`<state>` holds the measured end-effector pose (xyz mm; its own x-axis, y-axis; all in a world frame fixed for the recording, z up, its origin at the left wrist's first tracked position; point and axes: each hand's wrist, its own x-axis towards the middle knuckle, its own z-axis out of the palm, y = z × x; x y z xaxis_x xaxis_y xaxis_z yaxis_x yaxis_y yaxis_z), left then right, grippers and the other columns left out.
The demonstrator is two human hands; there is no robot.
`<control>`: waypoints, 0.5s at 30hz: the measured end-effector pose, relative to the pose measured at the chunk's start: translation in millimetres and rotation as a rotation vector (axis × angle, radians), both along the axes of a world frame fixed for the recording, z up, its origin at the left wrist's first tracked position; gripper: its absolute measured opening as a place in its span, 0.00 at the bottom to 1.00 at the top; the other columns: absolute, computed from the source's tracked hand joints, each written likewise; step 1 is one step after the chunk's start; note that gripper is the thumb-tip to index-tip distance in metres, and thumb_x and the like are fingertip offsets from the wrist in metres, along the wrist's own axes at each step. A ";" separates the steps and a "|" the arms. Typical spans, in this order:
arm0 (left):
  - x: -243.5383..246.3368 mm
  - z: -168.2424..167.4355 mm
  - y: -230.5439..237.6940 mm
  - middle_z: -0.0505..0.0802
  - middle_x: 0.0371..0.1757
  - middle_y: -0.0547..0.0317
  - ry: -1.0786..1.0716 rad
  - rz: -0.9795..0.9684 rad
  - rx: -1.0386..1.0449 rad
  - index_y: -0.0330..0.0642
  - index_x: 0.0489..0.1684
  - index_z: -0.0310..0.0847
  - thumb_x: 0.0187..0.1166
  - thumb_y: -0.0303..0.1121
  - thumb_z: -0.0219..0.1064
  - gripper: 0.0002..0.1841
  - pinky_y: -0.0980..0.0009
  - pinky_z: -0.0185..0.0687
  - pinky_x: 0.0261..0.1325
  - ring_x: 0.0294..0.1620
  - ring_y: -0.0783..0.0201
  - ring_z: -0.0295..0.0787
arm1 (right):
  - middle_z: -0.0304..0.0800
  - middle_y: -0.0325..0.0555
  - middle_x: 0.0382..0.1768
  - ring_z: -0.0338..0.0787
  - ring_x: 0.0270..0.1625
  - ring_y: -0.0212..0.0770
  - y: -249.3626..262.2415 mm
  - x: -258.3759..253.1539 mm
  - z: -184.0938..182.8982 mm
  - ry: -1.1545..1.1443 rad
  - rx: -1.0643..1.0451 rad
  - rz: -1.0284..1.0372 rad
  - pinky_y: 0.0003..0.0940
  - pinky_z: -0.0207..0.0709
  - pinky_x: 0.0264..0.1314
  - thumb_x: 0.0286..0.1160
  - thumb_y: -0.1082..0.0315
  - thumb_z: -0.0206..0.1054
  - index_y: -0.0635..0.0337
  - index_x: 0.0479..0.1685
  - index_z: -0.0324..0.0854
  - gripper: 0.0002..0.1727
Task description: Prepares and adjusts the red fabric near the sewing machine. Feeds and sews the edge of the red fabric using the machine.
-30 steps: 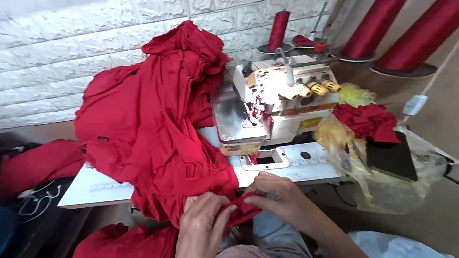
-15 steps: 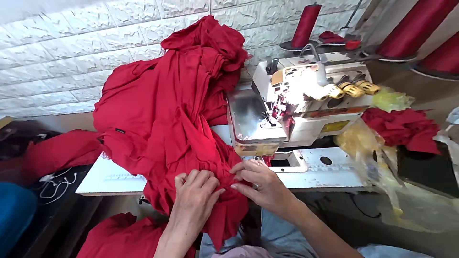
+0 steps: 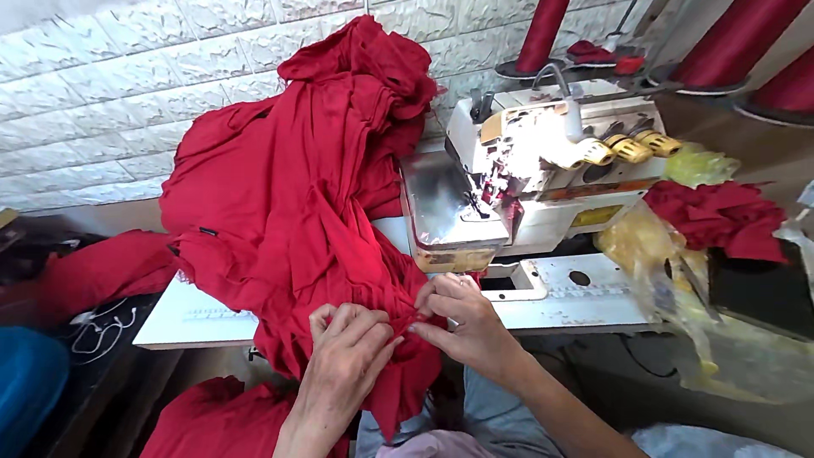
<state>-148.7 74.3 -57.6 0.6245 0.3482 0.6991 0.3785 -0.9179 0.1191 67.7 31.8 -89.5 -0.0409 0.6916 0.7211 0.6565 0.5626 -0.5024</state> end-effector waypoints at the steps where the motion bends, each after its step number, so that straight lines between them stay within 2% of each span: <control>1: -0.3 0.3 -0.3 0.96 0.47 0.63 0.002 -0.002 0.006 0.48 0.34 0.88 0.81 0.39 0.68 0.09 0.59 0.61 0.64 0.53 0.65 0.86 | 0.93 0.40 0.44 0.86 0.48 0.37 0.2 -0.6 0.8 -0.006 0.010 -0.004 0.41 0.68 0.57 0.68 0.60 0.76 0.53 0.27 0.86 0.09; 4: -2.4 0.6 -1.2 0.95 0.47 0.62 0.006 0.000 0.017 0.47 0.34 0.88 0.81 0.38 0.68 0.08 0.60 0.62 0.64 0.53 0.64 0.86 | 0.95 0.37 0.57 0.87 0.56 0.37 0.4 -2.1 3.1 -0.031 0.037 0.014 0.42 0.67 0.62 0.69 0.61 0.74 0.52 0.23 0.85 0.10; 5: -3.4 0.5 -1.5 0.95 0.47 0.62 0.008 0.001 0.021 0.48 0.34 0.88 0.81 0.38 0.68 0.08 0.60 0.62 0.65 0.53 0.64 0.86 | 0.96 0.37 0.57 0.87 0.56 0.37 1.0 -2.7 3.2 -0.039 0.048 0.025 0.42 0.66 0.62 0.69 0.62 0.74 0.52 0.22 0.85 0.10; 10: -9.0 -0.3 -2.6 0.95 0.47 0.62 -0.002 0.020 0.038 0.47 0.35 0.88 0.81 0.38 0.69 0.07 0.60 0.62 0.65 0.53 0.65 0.86 | 0.94 0.38 0.39 0.86 0.46 0.37 4.3 -6.0 2.6 -0.064 0.051 0.051 0.43 0.63 0.59 0.69 0.61 0.74 0.52 0.28 0.86 0.08; 15: -10.1 -2.6 0.2 0.95 0.46 0.60 -0.059 0.050 0.044 0.47 0.33 0.88 0.79 0.37 0.70 0.07 0.61 0.64 0.66 0.54 0.63 0.86 | 0.91 0.40 0.36 0.84 0.46 0.40 3.2 -11.7 9.3 -0.039 0.067 -0.019 0.41 0.66 0.55 0.65 0.60 0.76 0.52 0.24 0.86 0.08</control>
<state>-158.8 74.6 -60.2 0.5640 0.3461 0.7497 0.4175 -0.9029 0.1027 56.1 34.9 -80.2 -0.0569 0.6428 0.7639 0.6857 0.5813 -0.4380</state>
